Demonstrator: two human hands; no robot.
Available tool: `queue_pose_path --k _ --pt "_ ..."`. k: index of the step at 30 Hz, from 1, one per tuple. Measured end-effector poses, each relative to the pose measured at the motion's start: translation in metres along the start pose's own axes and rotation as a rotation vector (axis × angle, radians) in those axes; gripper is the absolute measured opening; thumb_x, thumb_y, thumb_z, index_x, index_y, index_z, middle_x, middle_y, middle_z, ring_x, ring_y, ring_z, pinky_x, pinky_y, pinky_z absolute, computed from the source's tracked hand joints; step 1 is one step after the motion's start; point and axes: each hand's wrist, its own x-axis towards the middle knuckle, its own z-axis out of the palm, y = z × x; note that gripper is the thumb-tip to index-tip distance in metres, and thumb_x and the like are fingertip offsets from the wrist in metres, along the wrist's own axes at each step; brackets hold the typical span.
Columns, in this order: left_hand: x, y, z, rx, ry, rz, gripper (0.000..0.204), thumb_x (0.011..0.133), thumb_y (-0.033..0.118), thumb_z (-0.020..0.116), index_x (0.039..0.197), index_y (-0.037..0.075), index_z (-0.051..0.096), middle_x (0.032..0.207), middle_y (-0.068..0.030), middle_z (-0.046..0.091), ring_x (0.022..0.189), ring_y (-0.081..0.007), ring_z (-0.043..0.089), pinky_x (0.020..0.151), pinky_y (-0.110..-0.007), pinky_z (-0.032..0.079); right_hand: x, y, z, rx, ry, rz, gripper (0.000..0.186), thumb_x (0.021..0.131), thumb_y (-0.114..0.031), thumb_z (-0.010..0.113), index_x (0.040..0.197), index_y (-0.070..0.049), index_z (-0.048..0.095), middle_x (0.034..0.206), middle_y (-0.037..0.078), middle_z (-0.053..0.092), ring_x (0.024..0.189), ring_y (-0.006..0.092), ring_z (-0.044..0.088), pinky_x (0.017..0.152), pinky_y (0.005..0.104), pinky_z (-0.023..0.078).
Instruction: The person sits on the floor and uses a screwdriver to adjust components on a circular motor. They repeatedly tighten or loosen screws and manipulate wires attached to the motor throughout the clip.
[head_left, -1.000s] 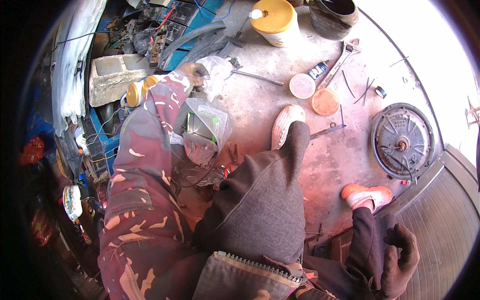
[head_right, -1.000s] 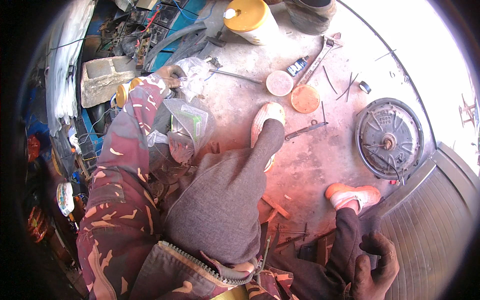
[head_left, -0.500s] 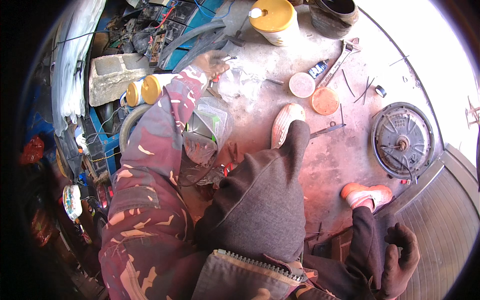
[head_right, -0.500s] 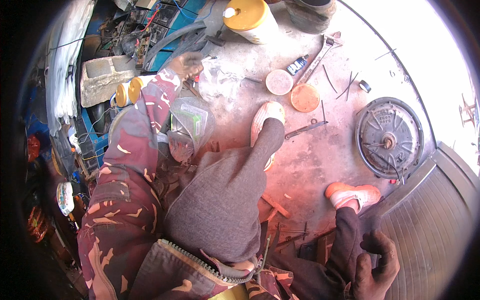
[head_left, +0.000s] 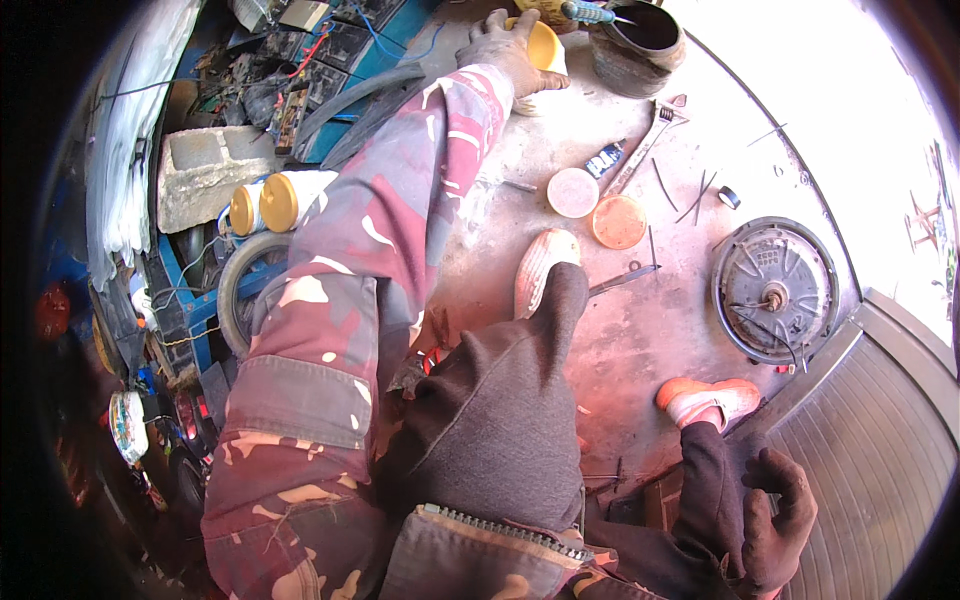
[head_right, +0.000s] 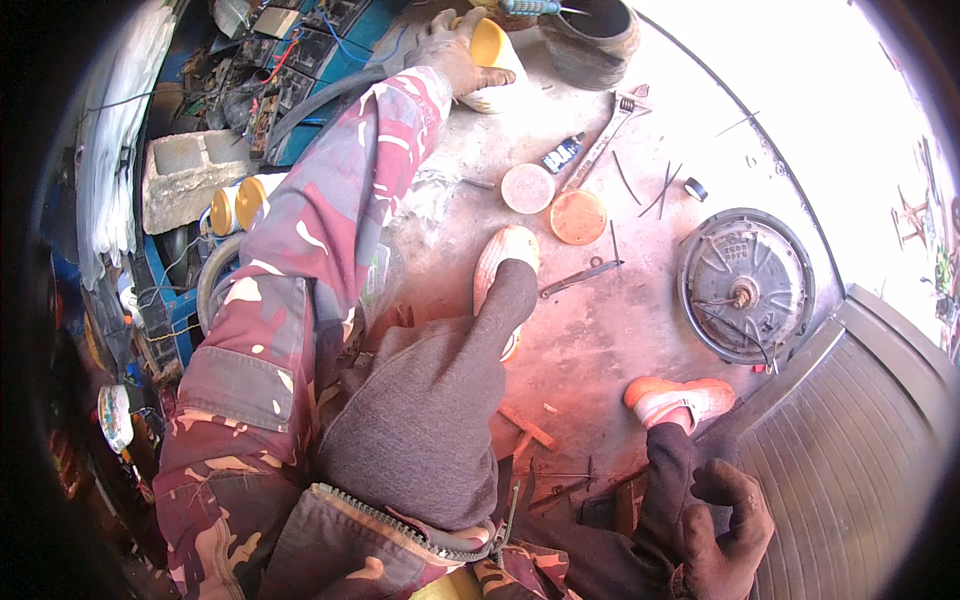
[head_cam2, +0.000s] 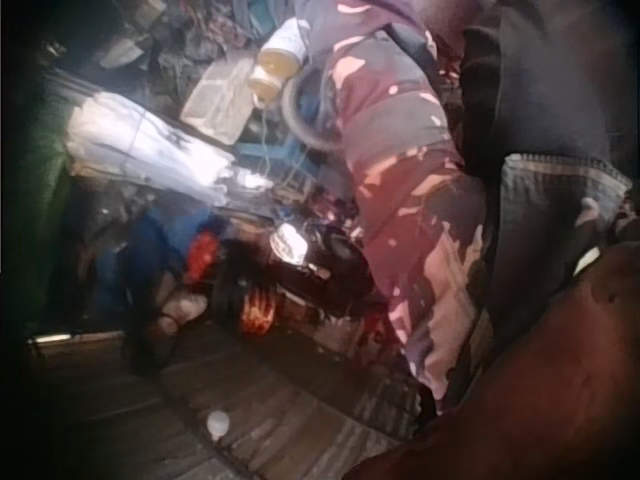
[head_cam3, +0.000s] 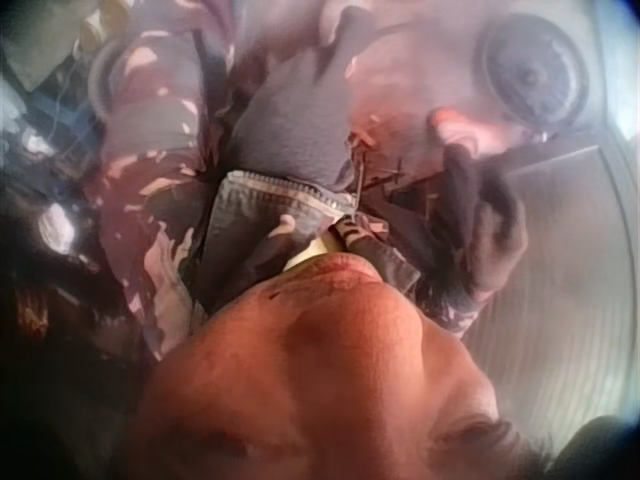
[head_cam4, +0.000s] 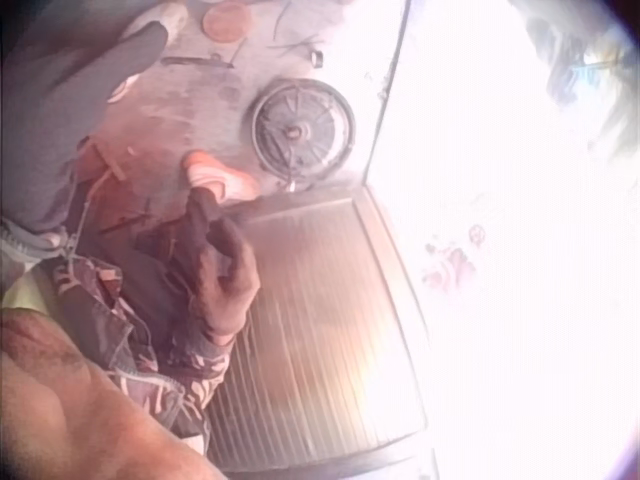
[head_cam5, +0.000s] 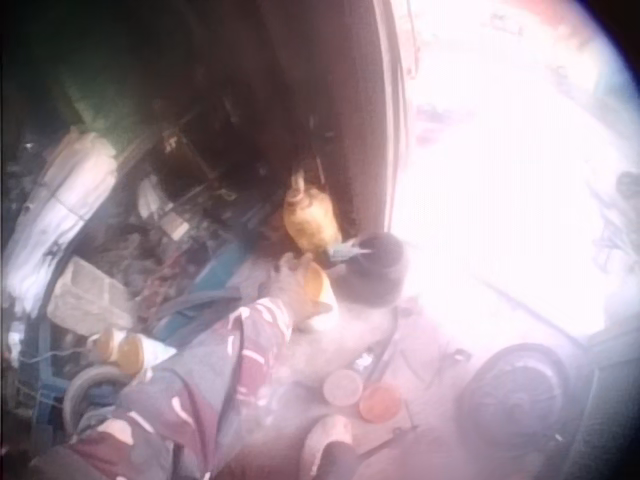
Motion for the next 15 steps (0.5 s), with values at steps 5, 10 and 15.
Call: queue_pose_path --k 5,10,15 --pt "0.021 -0.033 0.021 -0.053 0.21 0.094 0.114 0.068 0.068 0.089 0.163 0.033 0.037 0.164 -0.0148 0.038 0.147 -0.0422 0.045 0.115 -0.054 0.047 0.002 0.003 -0.003 0.033 -0.024 -0.055 0.041 0.09 -0.007 0.063 0.128 0.008 0.065 0.114 0.016 0.07 0.106 0.0249 0.067 0.099 0.0378 0.051" --pt "0.046 -0.08 0.022 -0.134 0.255 0.021 0.114 0.068 0.067 0.09 0.163 0.03 0.04 0.163 -0.021 0.036 0.145 -0.0407 0.049 0.117 -0.048 0.047 0.003 0.004 -0.009 0.022 -0.059 -0.019 0.035 0.099 -0.004 0.066 0.133 0.005 0.066 0.115 0.013 0.071 0.109 0.0229 0.065 0.101 0.0356 0.049" --pt "0.058 -0.093 0.02 -0.041 0.253 -0.056 0.114 0.069 0.067 0.09 0.164 0.032 0.037 0.165 -0.0181 0.035 0.144 -0.0404 0.051 0.116 -0.049 0.048 0.006 0.004 -0.011 0.006 -0.071 -0.017 0.035 0.099 -0.006 0.067 0.133 0.004 0.066 0.116 0.012 0.071 0.11 0.0225 0.064 0.101 0.0359 0.049"
